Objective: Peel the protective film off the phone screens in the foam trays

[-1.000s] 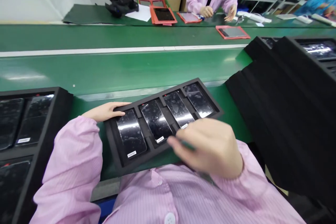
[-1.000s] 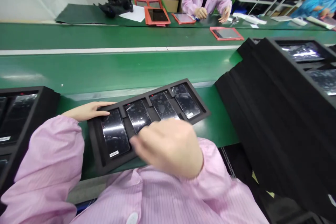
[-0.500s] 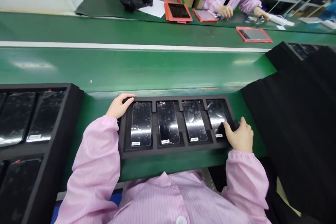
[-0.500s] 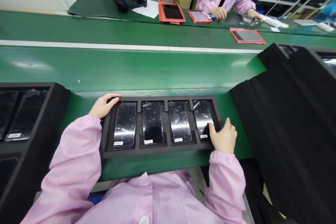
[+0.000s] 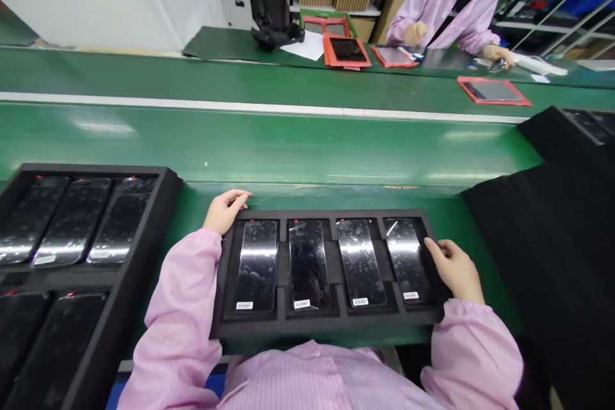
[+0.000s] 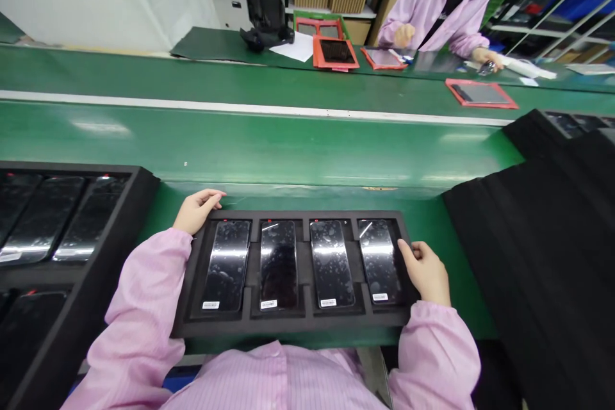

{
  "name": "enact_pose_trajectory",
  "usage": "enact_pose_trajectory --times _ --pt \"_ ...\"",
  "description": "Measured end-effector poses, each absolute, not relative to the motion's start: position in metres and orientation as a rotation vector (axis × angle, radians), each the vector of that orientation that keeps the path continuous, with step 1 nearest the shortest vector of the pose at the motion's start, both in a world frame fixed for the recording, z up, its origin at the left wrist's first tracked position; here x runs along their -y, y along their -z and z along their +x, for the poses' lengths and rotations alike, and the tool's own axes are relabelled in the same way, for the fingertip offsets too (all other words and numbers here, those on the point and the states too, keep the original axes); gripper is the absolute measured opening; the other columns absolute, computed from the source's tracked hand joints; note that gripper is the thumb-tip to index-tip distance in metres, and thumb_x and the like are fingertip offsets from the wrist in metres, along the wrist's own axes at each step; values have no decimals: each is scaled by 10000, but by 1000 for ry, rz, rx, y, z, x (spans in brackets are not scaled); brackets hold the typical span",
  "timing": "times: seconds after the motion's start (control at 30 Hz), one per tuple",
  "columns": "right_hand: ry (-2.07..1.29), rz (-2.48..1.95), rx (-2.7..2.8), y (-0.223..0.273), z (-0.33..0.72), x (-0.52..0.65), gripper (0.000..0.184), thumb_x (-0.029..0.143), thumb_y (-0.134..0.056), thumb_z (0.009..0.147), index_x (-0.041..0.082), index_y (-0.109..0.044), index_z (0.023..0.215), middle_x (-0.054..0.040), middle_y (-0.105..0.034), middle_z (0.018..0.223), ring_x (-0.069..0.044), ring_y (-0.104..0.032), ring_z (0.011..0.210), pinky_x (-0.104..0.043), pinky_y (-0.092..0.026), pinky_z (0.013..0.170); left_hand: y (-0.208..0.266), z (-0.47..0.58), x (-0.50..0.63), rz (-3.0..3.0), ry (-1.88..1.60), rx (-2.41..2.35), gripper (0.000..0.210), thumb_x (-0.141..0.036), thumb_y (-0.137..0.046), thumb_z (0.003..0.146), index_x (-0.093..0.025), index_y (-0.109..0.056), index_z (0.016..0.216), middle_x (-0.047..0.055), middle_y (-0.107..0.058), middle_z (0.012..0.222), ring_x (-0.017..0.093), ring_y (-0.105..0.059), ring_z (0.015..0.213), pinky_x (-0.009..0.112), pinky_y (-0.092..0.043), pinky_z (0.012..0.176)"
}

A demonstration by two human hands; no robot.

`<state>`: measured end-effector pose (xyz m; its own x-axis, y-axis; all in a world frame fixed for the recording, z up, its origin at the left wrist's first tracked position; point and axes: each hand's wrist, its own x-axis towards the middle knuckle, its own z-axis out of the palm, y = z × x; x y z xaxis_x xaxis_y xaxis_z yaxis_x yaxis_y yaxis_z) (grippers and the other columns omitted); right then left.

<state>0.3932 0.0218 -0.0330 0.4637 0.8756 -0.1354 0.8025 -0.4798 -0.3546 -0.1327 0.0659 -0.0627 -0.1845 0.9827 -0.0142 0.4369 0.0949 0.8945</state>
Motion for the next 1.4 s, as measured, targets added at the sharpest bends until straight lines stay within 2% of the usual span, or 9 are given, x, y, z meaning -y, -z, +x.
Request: enact_pose_trajectory --times 0.17,0.33,0.43,0.53,0.63,0.73,1.13,1.27,1.4 --pt "-420 -2422 1463 38 393 -23 552 683 -453 756 187 -609 938 -92 -671 849 -264 -626 785 -340 -441 675 65 -129 -67 1354 -1159 -1693 301 -420 -614 822 -151 -706 922 23 -656 695 156 -628 683 301 -519 723" --pt "-339 -2452 1563 28 392 -26 484 550 -453 838 161 -661 1036 -143 -675 979 -292 -626 883 -379 -464 774 70 -117 -67 1232 -1368 -1788 329 -440 -559 896 -131 -651 964 12 -615 704 143 -605 680 309 -521 681" --pt "-168 -2516 1613 2 369 -34 511 449 -541 820 77 -665 1148 -230 -636 1050 -396 -568 1025 -496 -427 872 72 -109 -68 1213 -1382 -1798 341 -424 -533 869 -125 -656 977 37 -633 728 154 -618 712 290 -516 674" --pt "107 -2140 1990 -29 307 -41 502 414 -553 887 94 -614 1269 -210 -626 1104 -360 -560 1050 -482 -423 923 70 -107 -69 1236 -1329 -1789 390 -434 -484 845 -124 -663 999 70 -671 782 177 -641 763 285 -519 701" --pt "14 -1529 2386 -43 220 -44 298 316 -557 938 147 -675 1153 -131 -663 1042 -271 -586 959 -413 -451 882 66 -111 -67 1320 -1190 -1722 397 -437 -495 836 -144 -677 1032 74 -707 840 199 -662 832 301 -515 778" --pt "-192 -1241 2678 -33 144 -43 187 255 -643 906 179 -705 1066 -78 -658 956 -239 -565 902 -381 -439 794 60 -119 -63 1423 -1009 -1617 334 -407 -573 809 -193 -710 1026 46 -734 875 209 -666 879 310 -488 853" --pt "-260 -1184 2732 14 70 -46 213 267 -608 921 125 -626 1078 -113 -573 1022 -256 -462 941 -392 -350 833 58 -131 -72 1477 -962 -1597 326 -404 -512 880 -193 -717 1023 5 -669 667 163 -607 636 270 -441 654" --pt "-298 -1129 2737 15 68 -50 146 219 -565 927 127 -634 1016 -100 -576 995 -241 -464 920 -396 -342 848 59 -131 -75 1470 -959 -1592 309 -390 -522 880 -200 -718 1025 -4 -665 640 161 -610 621 271 -437 652" --pt "-265 -1062 2727 21 66 -51 205 238 -537 951 147 -650 1095 -90 -574 987 -230 -476 923 -413 -319 883 58 -131 -74 1476 -985 -1585 282 -357 -525 877 -197 -725 997 -4 -668 646 159 -631 631 269 -443 662"
